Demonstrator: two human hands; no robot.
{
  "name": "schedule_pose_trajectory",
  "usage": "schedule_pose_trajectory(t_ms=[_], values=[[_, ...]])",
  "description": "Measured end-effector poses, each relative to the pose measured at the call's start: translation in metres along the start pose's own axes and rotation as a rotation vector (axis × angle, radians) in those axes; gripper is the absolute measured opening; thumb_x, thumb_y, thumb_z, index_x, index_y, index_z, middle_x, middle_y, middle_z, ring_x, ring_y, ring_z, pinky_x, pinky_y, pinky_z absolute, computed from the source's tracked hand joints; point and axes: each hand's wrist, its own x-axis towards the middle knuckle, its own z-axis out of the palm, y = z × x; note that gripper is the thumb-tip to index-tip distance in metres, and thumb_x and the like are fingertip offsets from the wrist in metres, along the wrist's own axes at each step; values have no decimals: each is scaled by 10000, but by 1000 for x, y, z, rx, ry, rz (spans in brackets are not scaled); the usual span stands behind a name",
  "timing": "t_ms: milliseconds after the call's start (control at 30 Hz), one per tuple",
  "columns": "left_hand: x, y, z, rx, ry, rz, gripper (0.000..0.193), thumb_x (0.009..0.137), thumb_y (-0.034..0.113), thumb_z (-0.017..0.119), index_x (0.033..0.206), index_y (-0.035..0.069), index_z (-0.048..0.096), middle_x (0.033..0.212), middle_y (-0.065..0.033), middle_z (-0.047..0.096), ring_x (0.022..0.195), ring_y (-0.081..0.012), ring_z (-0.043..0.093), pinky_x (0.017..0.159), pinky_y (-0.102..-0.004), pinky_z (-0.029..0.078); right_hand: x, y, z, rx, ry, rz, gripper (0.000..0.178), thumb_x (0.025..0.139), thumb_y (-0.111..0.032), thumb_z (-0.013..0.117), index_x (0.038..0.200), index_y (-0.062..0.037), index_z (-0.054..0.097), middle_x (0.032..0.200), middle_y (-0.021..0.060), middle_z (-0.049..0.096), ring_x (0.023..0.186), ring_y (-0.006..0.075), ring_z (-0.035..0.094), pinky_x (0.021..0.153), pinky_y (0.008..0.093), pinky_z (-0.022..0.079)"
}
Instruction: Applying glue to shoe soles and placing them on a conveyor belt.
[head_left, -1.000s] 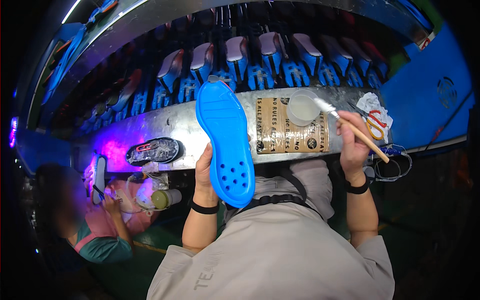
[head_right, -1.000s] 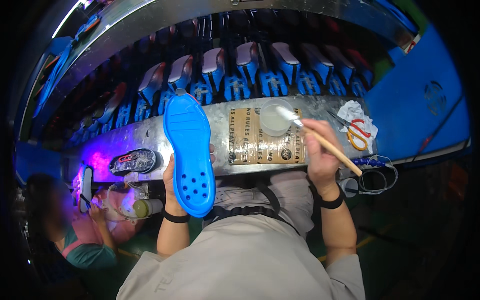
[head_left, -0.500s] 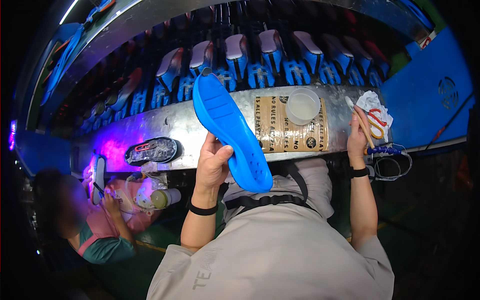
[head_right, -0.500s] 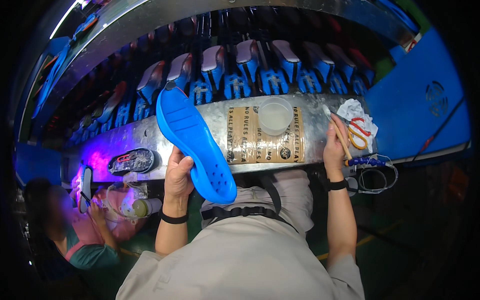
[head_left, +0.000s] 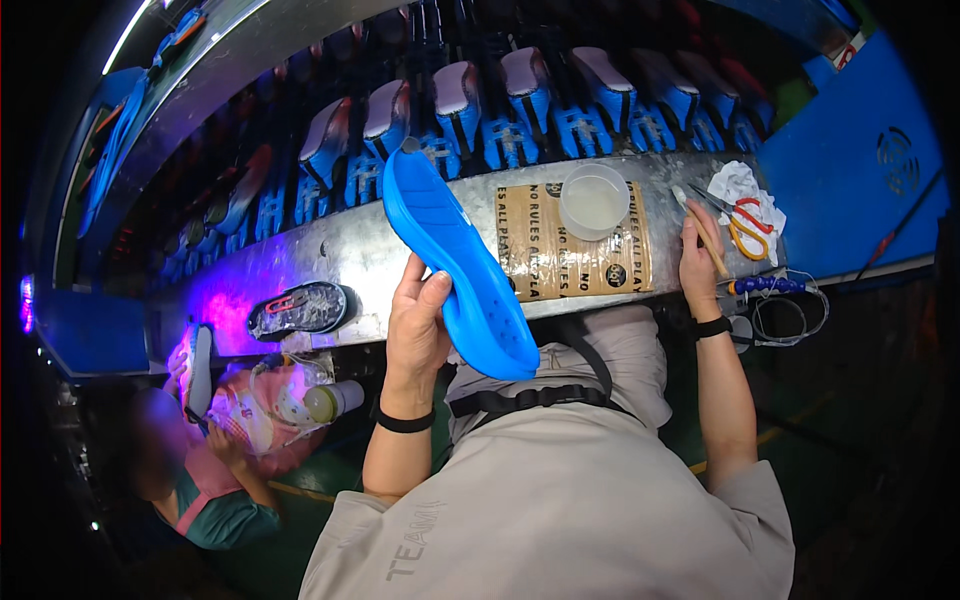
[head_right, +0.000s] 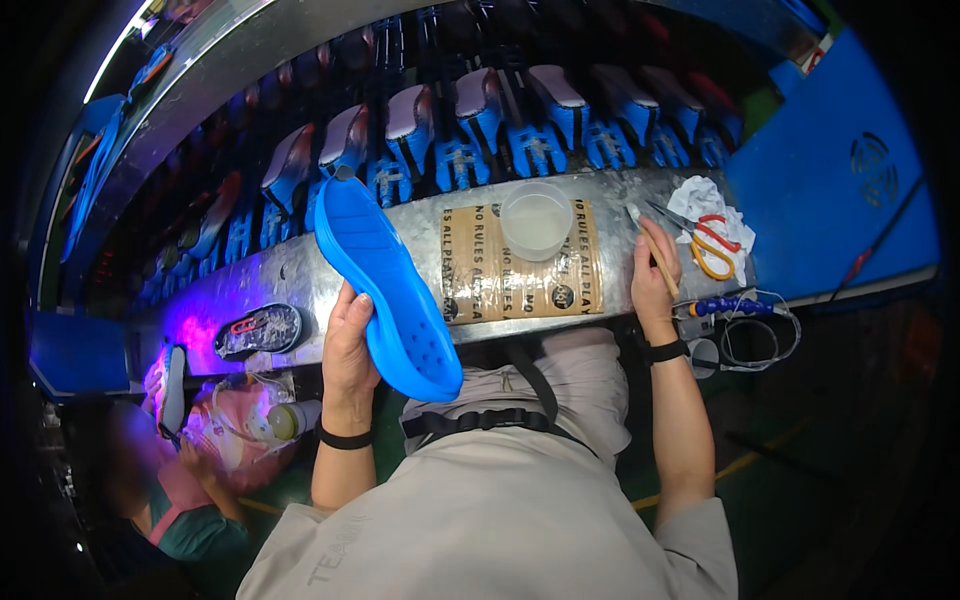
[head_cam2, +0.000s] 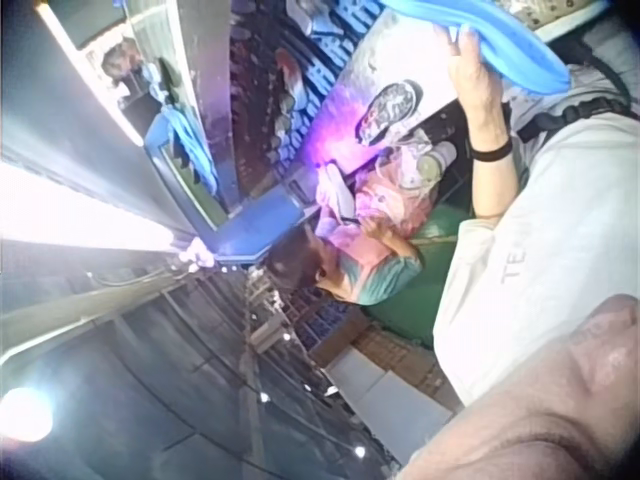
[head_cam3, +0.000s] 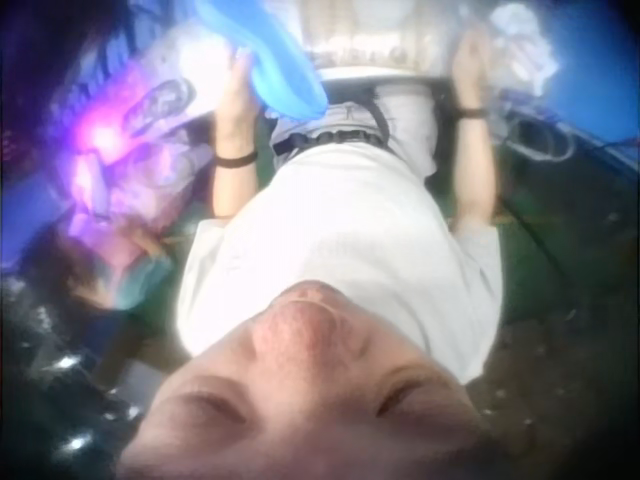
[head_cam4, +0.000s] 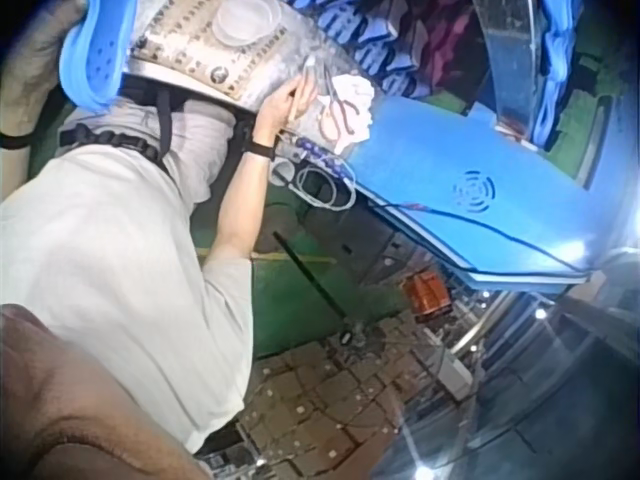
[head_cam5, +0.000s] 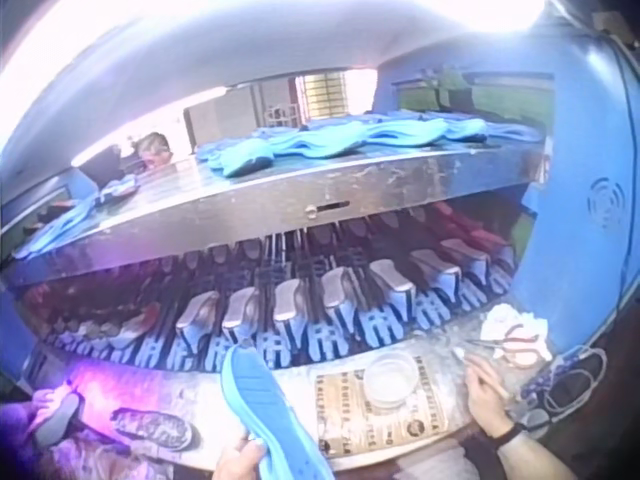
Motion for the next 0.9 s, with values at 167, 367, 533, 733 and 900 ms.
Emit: schedule_pose_trajectory(t_ms=[167, 367, 533, 733, 900], values=[[1, -1, 2, -1, -8, -6, 613, 1001, 220, 636, 1504, -3, 366, 1318, -120, 616, 1144, -214, 646, 980, -362, 552, -2, -1, -1, 0, 18, -2, 277, 1016, -165, 563, 1228, -16, 661, 1109, 161, 690, 1004, 298, 650, 878, 373, 500], [0, -5, 12, 9, 27, 66, 552, 1014, 221, 620, 1470, -2, 403, 1321, -114, 611, 1176, -219, 624, 1033, -385, 514, -6, -8, 0, 182, 52, 179, 308, 1040, -183, 529, 1297, -41, 622, 966, 81, 700, 751, 139, 617, 702, 289, 503], [-7, -4, 18, 36, 54, 96, 523, 1025, 228, 606, 1457, 2, 416, 1323, -108, 606, 1194, -219, 609, 1056, -389, 492, -6, -5, -3, 190, 45, 143, 318, 1046, -185, 516, 1319, -48, 604, 945, 70, 693, 718, 123, 599, 681, 280, 495], [-18, -4, 28, 63, 68, 110, 522, 1029, 244, 602, 1455, 3, 419, 1334, -106, 596, 1198, -212, 601, 1053, -382, 487, -6, -2, -4, 180, 49, 111, 295, 1039, -180, 526, 1283, -42, 618, 940, 79, 683, 717, 148, 608, 693, 291, 499], [-26, -6, 37, 104, 83, 100, 519, 1036, 274, 588, 1450, 5, 428, 1339, -102, 587, 1209, -206, 588, 1055, -382, 481, -4, 7, -4, 126, 57, 51, 259, 999, -152, 570, 1215, -31, 647, 970, 114, 682, 814, 176, 628, 763, 312, 510]])
